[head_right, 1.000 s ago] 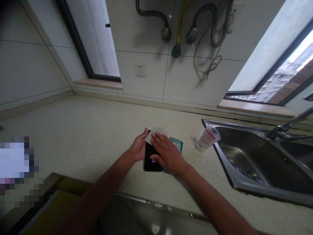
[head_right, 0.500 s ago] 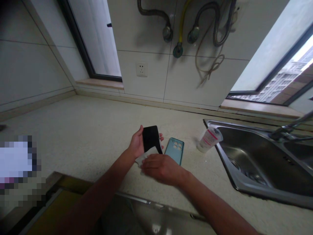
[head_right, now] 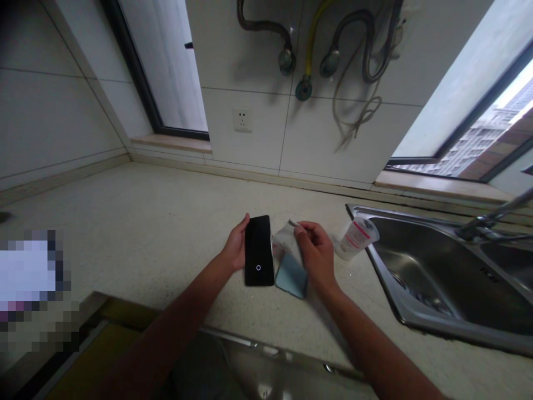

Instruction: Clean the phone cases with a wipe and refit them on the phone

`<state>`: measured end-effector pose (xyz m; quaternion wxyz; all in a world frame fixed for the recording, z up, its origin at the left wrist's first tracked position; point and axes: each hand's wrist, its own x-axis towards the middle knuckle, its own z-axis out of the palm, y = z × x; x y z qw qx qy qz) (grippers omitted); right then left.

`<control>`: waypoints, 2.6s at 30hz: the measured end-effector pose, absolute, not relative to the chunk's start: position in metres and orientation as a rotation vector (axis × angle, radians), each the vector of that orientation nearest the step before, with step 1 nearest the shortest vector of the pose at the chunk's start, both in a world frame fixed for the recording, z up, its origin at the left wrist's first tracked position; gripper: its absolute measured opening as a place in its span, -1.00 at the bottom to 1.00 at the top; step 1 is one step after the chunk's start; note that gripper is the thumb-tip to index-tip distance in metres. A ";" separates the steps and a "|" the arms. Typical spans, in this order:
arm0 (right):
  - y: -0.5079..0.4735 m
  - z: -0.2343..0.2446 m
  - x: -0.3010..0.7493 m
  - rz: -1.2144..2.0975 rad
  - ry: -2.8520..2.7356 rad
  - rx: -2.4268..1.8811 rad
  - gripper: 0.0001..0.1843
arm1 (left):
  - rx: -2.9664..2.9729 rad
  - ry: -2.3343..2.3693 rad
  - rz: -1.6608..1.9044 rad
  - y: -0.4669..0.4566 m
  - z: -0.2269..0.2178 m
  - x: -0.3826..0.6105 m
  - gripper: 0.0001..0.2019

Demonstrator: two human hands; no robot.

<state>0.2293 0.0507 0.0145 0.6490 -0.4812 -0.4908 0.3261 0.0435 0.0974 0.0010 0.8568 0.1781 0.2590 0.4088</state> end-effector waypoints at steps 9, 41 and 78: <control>0.071 -0.008 0.233 1.128 -0.782 -1.037 -0.75 | 0.741 0.625 0.791 0.082 0.001 0.052 -0.63; 0.037 -0.011 0.207 1.075 -1.576 -0.934 -0.32 | 0.794 0.549 0.902 0.074 0.005 0.058 -0.51; 0.029 0.012 0.219 -0.013 -2.096 -0.466 -0.44 | 0.589 0.363 1.099 0.082 0.001 0.051 -0.23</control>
